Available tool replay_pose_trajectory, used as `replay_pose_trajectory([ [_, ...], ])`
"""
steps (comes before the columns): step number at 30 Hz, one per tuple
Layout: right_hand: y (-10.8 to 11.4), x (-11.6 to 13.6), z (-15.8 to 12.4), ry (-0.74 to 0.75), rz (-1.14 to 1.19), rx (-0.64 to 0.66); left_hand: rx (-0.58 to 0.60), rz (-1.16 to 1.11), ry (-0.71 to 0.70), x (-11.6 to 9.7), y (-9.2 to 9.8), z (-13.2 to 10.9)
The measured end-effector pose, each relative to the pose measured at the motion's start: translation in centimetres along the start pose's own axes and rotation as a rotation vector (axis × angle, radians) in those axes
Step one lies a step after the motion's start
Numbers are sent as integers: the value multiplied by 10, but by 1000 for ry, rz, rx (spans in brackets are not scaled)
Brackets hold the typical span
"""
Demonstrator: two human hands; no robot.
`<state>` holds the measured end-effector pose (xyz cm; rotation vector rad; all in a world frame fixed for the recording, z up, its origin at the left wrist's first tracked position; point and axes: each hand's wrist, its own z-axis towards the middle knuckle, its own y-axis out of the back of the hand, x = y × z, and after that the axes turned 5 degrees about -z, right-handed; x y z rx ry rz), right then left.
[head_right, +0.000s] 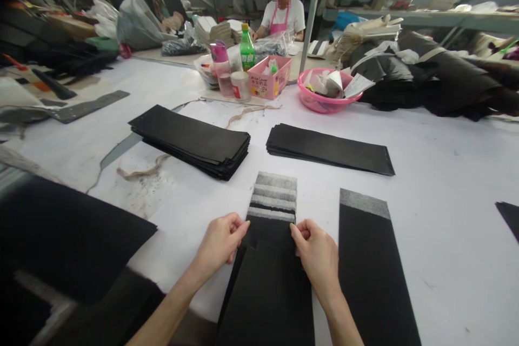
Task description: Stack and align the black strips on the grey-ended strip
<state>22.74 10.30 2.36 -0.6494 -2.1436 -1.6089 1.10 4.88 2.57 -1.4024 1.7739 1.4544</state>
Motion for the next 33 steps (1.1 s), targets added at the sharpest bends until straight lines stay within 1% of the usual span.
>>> replay_pose_trajectory([
  [6, -1, -1, 1, 45, -18, -32, -11, 1, 0, -1, 0, -2],
  [19, -3, 1, 1, 12, -5, -8, -23, 46, 26, -5, -1, -1],
  [24, -3, 1, 1, -4, -31, 4, -40, 70, 23, -5, -2, -1],
  [29, -1, 2, 1, 33, -60, -23, -47, 83, 7, -6, -2, -1],
  [33, 0, 3, 1, 9, -56, -6, -48, 82, -5, -3, -2, 0],
])
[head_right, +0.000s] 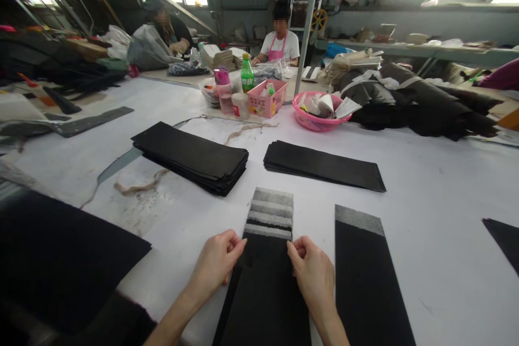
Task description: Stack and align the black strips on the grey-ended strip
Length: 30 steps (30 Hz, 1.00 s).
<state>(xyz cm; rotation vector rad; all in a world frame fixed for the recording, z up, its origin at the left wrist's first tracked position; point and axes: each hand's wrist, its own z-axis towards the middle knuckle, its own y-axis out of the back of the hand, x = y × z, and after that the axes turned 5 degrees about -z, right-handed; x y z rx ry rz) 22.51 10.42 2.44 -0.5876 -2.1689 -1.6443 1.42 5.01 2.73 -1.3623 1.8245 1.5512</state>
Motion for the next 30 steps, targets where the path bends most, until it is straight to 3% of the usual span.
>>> replay_pose_trajectory([
  [14, -4, -7, 5, 22, -21, -8, 20, 43, 62, -9, 1, -1],
  [18, -8, -13, 7, 29, -27, -34, -41, 143, 10, -10, 1, -4],
  [22, -11, -18, 10, 58, -33, -44, -233, 357, -212, -4, -10, -10],
  [25, -14, -21, 14, 52, -39, -28, -419, 523, -521, 6, -27, -7],
  [27, -16, -24, 19, 41, -32, 3, -538, 560, -722, 15, -39, 0],
  [30, -18, -29, 26, 58, 11, 29, -677, 542, -884, 26, -51, 15],
])
